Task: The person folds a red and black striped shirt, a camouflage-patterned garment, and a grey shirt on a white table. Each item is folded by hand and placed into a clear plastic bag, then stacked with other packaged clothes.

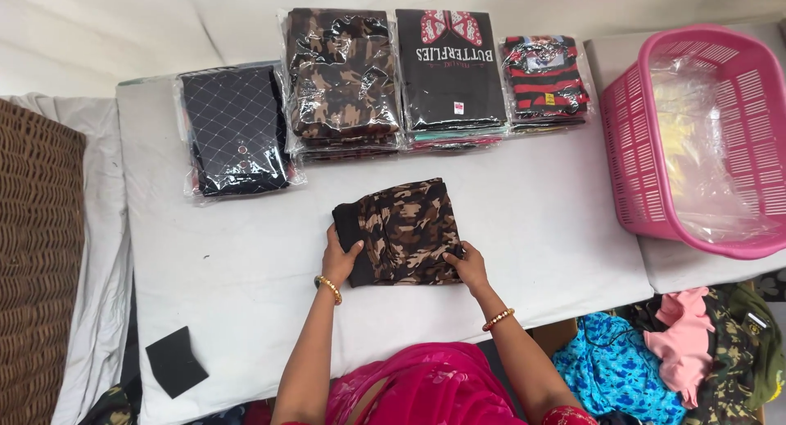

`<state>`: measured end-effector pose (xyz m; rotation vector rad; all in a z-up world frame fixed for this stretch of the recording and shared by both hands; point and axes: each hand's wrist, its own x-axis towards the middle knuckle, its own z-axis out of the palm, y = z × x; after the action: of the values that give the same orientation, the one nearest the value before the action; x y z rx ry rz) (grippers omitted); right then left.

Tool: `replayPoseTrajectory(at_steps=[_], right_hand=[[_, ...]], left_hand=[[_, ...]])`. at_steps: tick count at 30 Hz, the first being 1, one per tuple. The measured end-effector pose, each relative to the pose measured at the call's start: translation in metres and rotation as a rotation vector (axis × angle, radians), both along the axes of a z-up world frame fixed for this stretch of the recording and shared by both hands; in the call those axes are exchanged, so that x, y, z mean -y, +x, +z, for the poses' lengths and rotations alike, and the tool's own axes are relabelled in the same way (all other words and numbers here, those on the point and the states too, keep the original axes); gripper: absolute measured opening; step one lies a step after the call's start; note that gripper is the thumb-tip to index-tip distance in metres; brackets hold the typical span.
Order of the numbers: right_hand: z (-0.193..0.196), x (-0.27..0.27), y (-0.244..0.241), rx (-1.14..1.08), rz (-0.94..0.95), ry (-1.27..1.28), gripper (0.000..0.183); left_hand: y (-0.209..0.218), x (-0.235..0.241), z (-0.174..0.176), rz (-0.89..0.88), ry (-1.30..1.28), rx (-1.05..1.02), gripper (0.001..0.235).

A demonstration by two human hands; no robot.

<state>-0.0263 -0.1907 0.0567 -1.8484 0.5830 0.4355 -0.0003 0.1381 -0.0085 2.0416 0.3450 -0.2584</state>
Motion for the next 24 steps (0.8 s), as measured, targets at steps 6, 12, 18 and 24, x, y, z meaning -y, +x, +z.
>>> replayPoseTrajectory(at_steps=[6,12,18,24], right_hand=[[0.01,0.007,-0.003,-0.051,0.009,-0.153,0.036],[-0.01,0.006,0.03,0.112,-0.012,-0.264,0.049],[-0.001,-0.021,0.084,0.106,0.044,-0.336,0.06],[-0.009,-0.022,0.109,0.356,0.265,-0.6,0.065]], left_hand=[[-0.001,-0.004,0.042,0.174,-0.278,-0.228,0.09],[0.005,0.007,-0.009,0.203,-0.044,-0.193,0.083],[0.04,0.005,-0.021,0.249,0.205,-0.044,0.052],[0.049,-0.001,-0.011,0.26,0.175,-0.077,0.047]])
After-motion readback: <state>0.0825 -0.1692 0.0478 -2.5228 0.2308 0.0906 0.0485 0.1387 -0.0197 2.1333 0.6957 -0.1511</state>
